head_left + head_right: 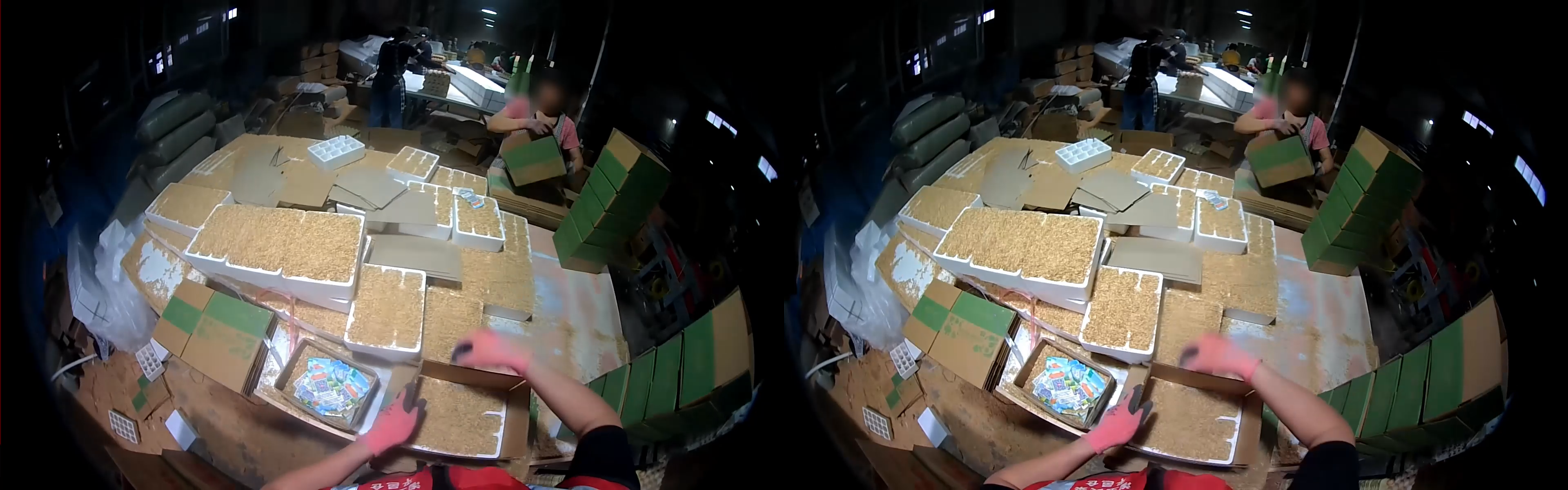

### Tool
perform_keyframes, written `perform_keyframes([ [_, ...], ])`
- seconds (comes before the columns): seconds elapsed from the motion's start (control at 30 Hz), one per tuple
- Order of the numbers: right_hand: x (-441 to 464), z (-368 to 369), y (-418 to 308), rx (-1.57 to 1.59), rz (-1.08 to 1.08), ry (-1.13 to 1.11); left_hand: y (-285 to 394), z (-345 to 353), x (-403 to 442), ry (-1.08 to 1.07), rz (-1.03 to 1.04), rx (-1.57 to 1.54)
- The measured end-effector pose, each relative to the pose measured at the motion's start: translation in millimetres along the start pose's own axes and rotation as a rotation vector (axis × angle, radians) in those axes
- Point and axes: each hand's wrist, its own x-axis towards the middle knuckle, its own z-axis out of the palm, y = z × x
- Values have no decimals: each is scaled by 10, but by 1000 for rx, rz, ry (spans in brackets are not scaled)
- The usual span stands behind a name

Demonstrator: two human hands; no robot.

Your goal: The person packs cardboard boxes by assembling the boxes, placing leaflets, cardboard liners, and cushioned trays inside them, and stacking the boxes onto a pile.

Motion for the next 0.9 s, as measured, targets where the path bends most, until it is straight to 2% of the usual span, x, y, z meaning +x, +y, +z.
perform_keyframes([
  [0.03,469,20,394,-49,199,224,-83,41,38,-17,0,-24],
  [0.07,803,-57,503,-295,304,411,-184,62,55,-33,-4,-46],
  [0.1,1184,-51,890,-524,258,452,-178,-42,3,-73,65,-124],
  [0.13,1490,-80,1009,-684,320,460,-466,11,12,-92,55,-152],
  [0.17,1803,12,1098,-836,364,447,-661,-50,-13,20,133,-122],
  [0.2,2177,238,1573,-916,310,532,-849,-91,-171,130,178,-87],
  [0.23,2436,528,2044,-973,256,606,-800,-321,-361,263,43,-59],
  [0.27,2498,547,2042,-882,227,506,-702,-668,-445,378,-84,-15],
  [0.33,2533,367,1895,-848,255,469,-1048,-1101,-392,533,-214,49],
  [0.4,2330,60,1738,-835,273,469,-1473,-1237,-189,523,-188,225],
  [0.43,2210,-106,1624,-832,275,519,-1567,-1257,-37,516,-142,393],
  [0.47,2078,-205,1456,-834,248,467,-1613,-1264,153,515,-89,560],
  [0.53,1630,-254,1170,-843,208,363,-1761,-1256,450,534,-181,661],
  [0.6,1325,-379,1023,-800,182,379,-1845,-1194,512,546,-198,714],
  [0.63,1139,-395,944,-768,172,386,-1974,-1186,543,486,-225,699],
  [0.67,907,-411,711,-677,167,451,-2167,-1138,576,559,-161,635],
  [0.73,472,-446,207,-502,145,590,-2296,-1203,579,507,-258,405],
  [0.8,235,-305,408,-500,106,554,-2556,-1213,618,539,-189,352],
  [0.9,212,-164,735,-581,222,651,-2446,-1336,566,491,-197,274],
])
